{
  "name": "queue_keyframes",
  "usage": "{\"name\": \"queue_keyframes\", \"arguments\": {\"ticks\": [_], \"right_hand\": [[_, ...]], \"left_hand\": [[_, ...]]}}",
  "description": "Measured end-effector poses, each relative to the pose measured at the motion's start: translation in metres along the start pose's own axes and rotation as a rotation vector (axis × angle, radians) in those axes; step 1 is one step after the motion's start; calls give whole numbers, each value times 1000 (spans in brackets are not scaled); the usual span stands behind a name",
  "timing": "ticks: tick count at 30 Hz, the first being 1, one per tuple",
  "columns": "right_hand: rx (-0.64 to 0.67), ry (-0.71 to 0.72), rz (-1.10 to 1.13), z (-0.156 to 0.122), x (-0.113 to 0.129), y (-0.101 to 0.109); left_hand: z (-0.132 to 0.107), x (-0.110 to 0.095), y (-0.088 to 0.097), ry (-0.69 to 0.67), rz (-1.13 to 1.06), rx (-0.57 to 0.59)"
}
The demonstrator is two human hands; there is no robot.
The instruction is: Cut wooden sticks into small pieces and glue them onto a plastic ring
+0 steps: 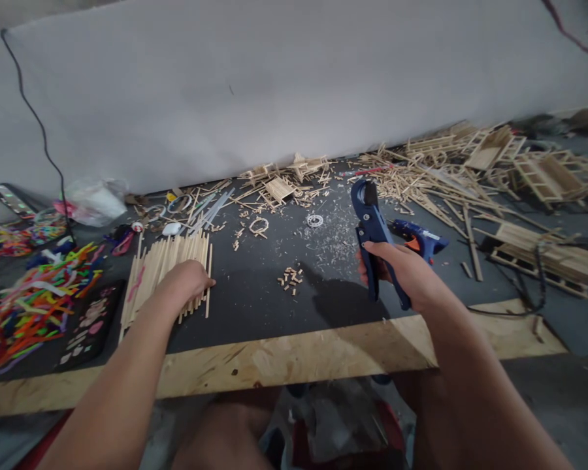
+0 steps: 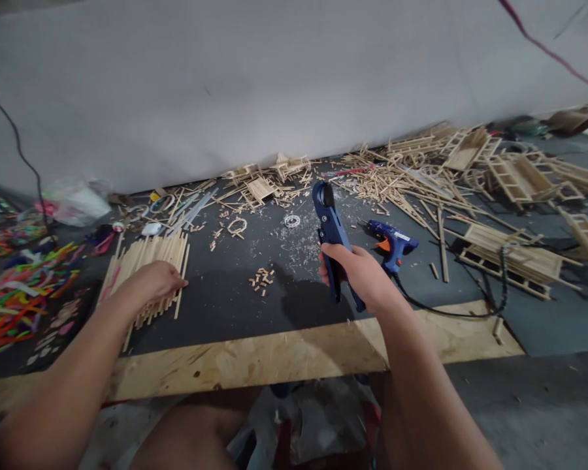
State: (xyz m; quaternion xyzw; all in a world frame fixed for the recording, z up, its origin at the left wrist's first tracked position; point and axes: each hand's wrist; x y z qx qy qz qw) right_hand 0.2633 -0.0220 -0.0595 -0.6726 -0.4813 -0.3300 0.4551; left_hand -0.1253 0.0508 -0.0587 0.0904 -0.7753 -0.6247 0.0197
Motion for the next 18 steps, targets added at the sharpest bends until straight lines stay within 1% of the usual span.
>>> {"name": "queue_keyframes", "arguments": {"ticks": [3,5,8,11,13,14,16,18], "right_hand": [[1,-2,-7,0,-1,0],[3,-9,-13,0,-1,-1],[6,-18,-26,0,0,-3],[24,-16,-48,1,1,-5],[37,-11,-63,1,1,-7],[43,-8,-73,0,0,-8],[49,-5,-109,-1,-1,-13],[61,2,-173,-3,-4,-21]], "left_hand": [[-1,-9,2,119,113,78],[0,-15,2,156,122,74],[0,-21,4,182,57,43],[-6,-29,8,147,-85,33],[-14,-38,11,86,-248,18],[-20,-44,13,47,-348,-14],[-34,-60,14,-13,-858,-68],[-49,-79,11,-45,-1174,-70]]}}
Point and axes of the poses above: each hand's wrist, its own z-axis towards the middle knuckle, its own y-axis out of the back of the hand, x = y × z, and after that the axes turned 8 degrees about z, right-handed
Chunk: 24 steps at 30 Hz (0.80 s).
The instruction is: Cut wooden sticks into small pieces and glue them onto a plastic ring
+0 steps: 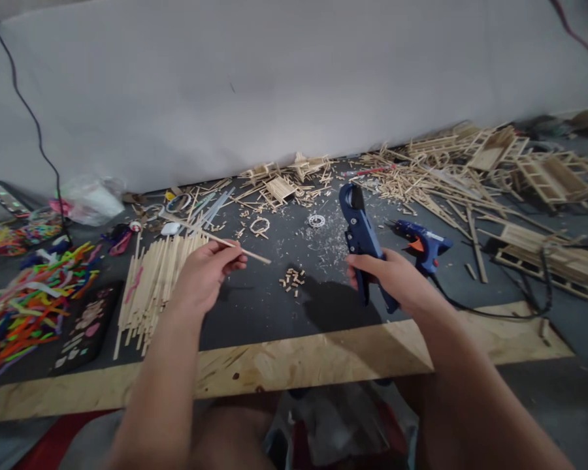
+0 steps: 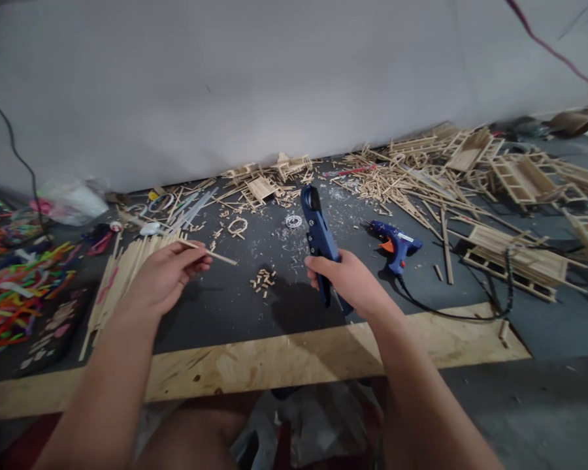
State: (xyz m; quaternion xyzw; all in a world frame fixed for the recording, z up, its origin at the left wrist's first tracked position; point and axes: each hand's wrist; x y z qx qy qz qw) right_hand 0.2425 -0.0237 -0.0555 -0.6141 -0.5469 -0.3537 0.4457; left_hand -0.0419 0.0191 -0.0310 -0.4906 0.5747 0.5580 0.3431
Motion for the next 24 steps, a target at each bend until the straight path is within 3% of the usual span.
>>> {"name": "queue_keyframes", "arguments": {"ticks": [3,8,16,18,21,24], "right_hand": [[29,43,-75,-3,-2,-15],[44,115,-29,-4,-8,-34],[-50,164,-57,5,-13,-37],[-81,172,-79,7,-12,-35],[-112,173,-115,10,-9,-32],[-74,149,-165,10,-8,-29]], "left_hand": [[-21,-3,-30,8,-235,72],[-40,3,-64,39,-394,150],[-42,17,-77,52,-428,253],[-45,17,-77,85,-354,273],[-54,14,-76,1,-40,145],[-61,10,-75,-440,378,-149]]}}
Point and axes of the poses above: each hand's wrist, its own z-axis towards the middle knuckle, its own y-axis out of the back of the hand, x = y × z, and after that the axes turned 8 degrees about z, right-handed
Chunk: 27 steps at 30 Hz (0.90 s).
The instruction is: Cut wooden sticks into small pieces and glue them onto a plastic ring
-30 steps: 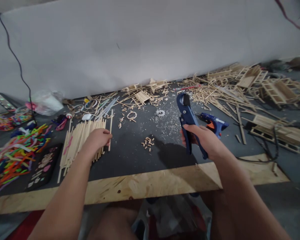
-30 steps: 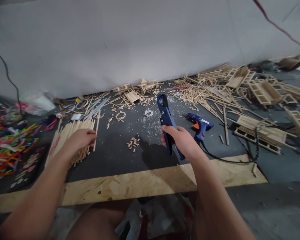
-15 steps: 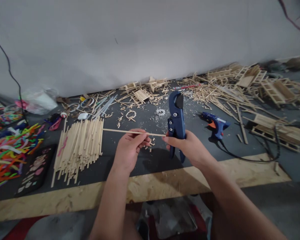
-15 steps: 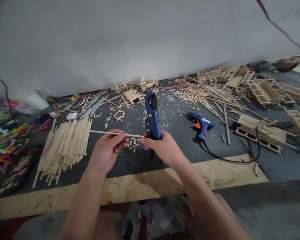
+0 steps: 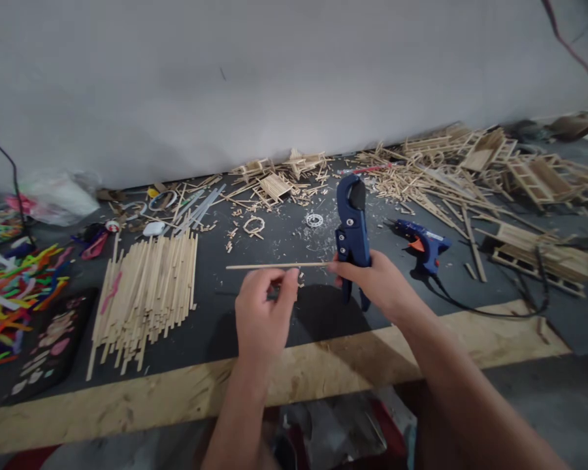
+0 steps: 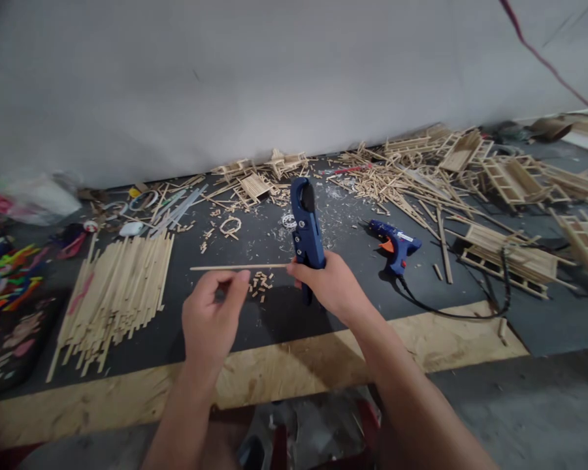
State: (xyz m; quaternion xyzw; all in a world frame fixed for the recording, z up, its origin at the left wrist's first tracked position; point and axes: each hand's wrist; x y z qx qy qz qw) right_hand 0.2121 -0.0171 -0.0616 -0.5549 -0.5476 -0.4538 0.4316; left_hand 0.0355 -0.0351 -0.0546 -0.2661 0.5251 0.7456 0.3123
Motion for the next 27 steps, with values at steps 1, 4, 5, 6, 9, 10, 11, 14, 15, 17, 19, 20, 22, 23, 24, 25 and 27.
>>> {"name": "queue_keyframes", "arguments": {"ticks": [1,4,5,6,9,10,11,14,15,17,19,20,22,23,24,25,27], "right_hand": [[27,-4,-7,0,0,0],[99,-3,-6,-2,1,-1],[118,-1,2,-3,2,-2],[134,1,16,-4,2,-2],[176,8,77,-7,6,-2],[180,5,91,-9,7,-1],[177,4,91,-10,9,1],[152,7,-17,-15,11,10],[143,12,-76,-17,12,13],[130,11,-182,-20,11,18],[132,-5,-249,-25,11,22],[139,-16,-273,-27,10,22],[163,-23,-312,-33,10,22],[174,-18,-333,-35,10,22],[184,-9,-357,-38,10,21],[197,0,-385,-40,10,20],[216,21,-449,-44,10,17]], "left_hand": [[-1,-1,0,-151,116,-33],[-2,2,-2,-363,299,100],[-2,4,-3,-352,315,173],[-2,6,-3,-324,310,230],[-4,10,0,-218,193,294],[-5,10,2,-184,137,287],[-6,9,4,-153,84,279],[-10,5,11,-71,-6,293],[-11,4,13,-52,-18,303],[-13,2,15,-23,-28,319],[-14,1,16,3,-33,314],[-15,0,16,12,-38,307],[-17,-1,15,23,-56,305],[-17,-1,14,22,-69,308],[-18,-2,13,18,-83,313],[-18,-3,13,10,-97,312],[-19,-4,11,-10,-117,293]]}}
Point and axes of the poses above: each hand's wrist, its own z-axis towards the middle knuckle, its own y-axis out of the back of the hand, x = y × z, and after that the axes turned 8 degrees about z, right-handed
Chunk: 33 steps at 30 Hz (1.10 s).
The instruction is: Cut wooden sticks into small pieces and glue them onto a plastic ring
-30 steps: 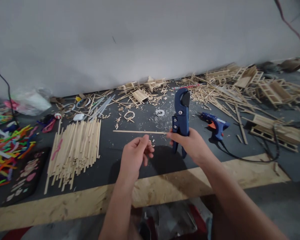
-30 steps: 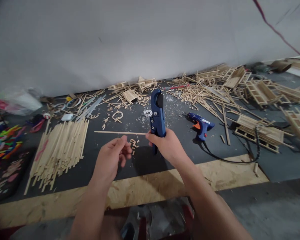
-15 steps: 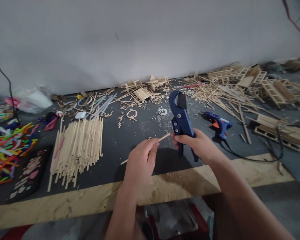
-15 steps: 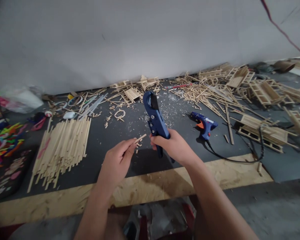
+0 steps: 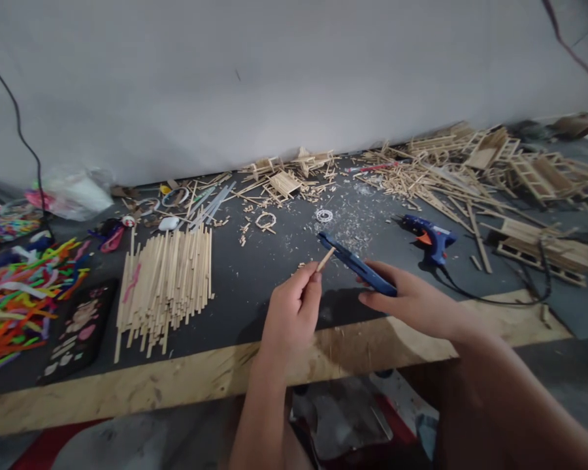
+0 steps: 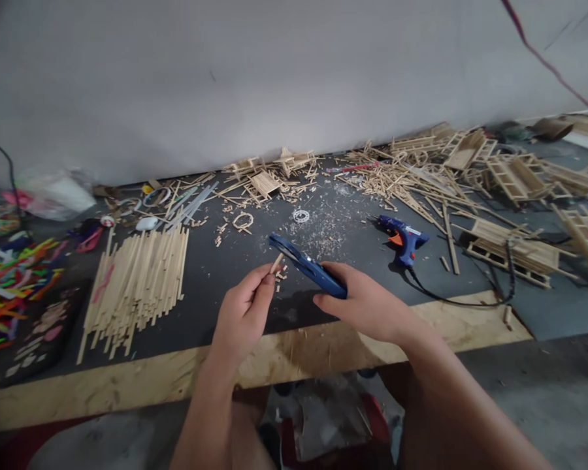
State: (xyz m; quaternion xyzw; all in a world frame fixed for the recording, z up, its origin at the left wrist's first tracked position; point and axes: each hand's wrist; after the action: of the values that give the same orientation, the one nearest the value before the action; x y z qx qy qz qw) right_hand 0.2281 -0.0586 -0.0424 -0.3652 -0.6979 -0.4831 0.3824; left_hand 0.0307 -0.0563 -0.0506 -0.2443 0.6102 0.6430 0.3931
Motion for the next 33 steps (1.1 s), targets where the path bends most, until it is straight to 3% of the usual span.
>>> {"name": "queue_keyframes", "arguments": {"ticks": [13,23,28,33], "right_hand": [[-30,57,-253,-1,13,-19],[-91,41,-309,-13,23,-23],[-70,11,-348,-17,25,-24],[-82,-7,-395,-20,24,-28]], "left_hand": [[-3,7,0,-4,16,-23],[-13,2,1,56,-83,57],[-16,4,-7,59,-123,48],[-23,4,-21,124,-113,-32]]}}
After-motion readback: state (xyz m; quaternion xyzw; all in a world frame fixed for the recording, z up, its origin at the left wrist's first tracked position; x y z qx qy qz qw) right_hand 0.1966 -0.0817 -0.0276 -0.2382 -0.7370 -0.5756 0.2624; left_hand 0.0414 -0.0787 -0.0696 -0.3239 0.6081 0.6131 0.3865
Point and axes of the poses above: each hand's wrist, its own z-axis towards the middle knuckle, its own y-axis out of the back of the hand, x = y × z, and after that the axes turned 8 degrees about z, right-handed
